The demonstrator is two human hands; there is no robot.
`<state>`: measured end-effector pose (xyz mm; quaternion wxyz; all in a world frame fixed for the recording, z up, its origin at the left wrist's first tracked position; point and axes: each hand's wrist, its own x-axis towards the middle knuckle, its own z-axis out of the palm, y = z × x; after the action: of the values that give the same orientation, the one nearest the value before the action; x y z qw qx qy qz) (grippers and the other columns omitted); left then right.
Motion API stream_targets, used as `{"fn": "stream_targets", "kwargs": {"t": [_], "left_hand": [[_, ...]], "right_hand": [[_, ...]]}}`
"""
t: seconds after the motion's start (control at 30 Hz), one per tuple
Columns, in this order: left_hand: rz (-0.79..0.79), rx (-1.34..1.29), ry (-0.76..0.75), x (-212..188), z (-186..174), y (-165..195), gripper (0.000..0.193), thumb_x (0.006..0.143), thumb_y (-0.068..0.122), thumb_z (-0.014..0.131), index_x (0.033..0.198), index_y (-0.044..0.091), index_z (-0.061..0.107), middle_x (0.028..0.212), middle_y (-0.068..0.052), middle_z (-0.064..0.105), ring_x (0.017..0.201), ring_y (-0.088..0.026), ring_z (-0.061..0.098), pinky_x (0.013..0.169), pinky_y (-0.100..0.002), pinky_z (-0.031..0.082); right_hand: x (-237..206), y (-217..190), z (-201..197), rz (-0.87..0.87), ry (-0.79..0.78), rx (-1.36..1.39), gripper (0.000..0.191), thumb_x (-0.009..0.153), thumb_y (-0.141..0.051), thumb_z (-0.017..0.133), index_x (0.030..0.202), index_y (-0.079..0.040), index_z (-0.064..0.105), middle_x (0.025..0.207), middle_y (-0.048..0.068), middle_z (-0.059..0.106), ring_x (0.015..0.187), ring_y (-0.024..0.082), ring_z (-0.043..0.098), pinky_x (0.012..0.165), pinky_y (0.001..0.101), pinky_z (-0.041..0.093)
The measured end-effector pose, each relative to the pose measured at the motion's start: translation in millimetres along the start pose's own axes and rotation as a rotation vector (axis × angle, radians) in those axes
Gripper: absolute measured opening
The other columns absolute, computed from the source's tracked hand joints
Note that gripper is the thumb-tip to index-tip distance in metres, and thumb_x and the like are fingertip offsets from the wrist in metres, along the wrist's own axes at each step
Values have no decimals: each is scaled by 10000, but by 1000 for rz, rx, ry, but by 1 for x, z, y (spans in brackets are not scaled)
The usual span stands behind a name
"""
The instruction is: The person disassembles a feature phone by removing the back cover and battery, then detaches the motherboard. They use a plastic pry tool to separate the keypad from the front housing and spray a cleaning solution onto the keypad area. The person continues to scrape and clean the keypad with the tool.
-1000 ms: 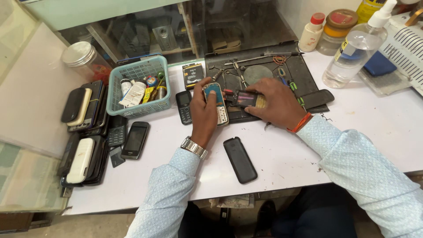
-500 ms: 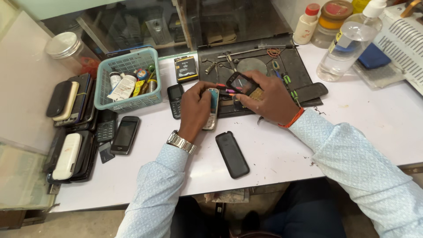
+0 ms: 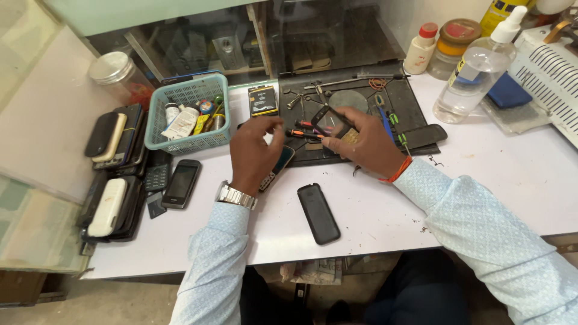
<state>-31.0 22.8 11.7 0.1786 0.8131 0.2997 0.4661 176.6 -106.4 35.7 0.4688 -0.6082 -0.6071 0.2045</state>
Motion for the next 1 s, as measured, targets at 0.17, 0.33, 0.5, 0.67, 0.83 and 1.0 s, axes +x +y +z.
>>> {"fn": "stream_targets", "kwargs": {"t": [0.17, 0.33, 0.5, 0.67, 0.83, 1.0], "left_hand": [[-243, -422, 24, 20, 32, 1, 397, 1030, 371, 571, 1130, 23, 735, 1033, -75, 789, 967, -175, 753, 837, -325, 584], [-176, -637, -232, 23, 84, 21, 612, 1087, 520, 409, 1206, -8, 696, 1106, -120, 737, 1016, -199, 674, 886, -342, 541], [-108, -858, -309, 3, 94, 33, 707, 1095, 619, 299, 1314, 46, 651, 1074, -147, 700, 1022, -211, 703, 996, -330, 547], [-223, -1073, -157, -7, 92, 41, 684, 1042, 654, 369, 1204, 0, 490, 1305, -173, 679, 898, -229, 700, 698, -333, 590], [-281, -1052, 104, 4, 78, 29, 788, 1009, 723, 322, 1281, 10, 517, 1033, -129, 690, 901, -176, 714, 753, -312, 640], [-457, -1090, 8, 1, 75, 38, 896, 937, 752, 300, 1394, 24, 551, 873, -54, 661, 773, -147, 685, 657, -296, 615]], "right_hand": [[6, 5, -2, 96, -27, 248, 383, 890, -192, 763, 1204, -3, 650, 815, 2, 700, 574, 42, 595, 506, 223, 489], [10, 21, -4, 193, -52, 617, 367, 1021, -344, 594, 1160, -12, 667, 795, -44, 626, 600, 28, 544, 492, 215, 428], [8, 29, -1, 328, -38, 619, 488, 1085, -426, 477, 1057, 18, 678, 754, -4, 640, 606, 60, 578, 518, 232, 459], [7, 29, -9, 193, 35, 356, 439, 1070, -427, 441, 1156, -101, 723, 724, 8, 652, 570, 67, 587, 498, 237, 476], [16, 36, -54, -76, 514, -387, 265, 1008, -286, 690, 1104, -44, 741, 804, 92, 736, 677, 146, 705, 608, 283, 534], [17, 53, -65, 69, 483, -701, 259, 884, -344, 806, 940, -91, 793, 809, 88, 727, 694, 235, 699, 621, 374, 525]]}}
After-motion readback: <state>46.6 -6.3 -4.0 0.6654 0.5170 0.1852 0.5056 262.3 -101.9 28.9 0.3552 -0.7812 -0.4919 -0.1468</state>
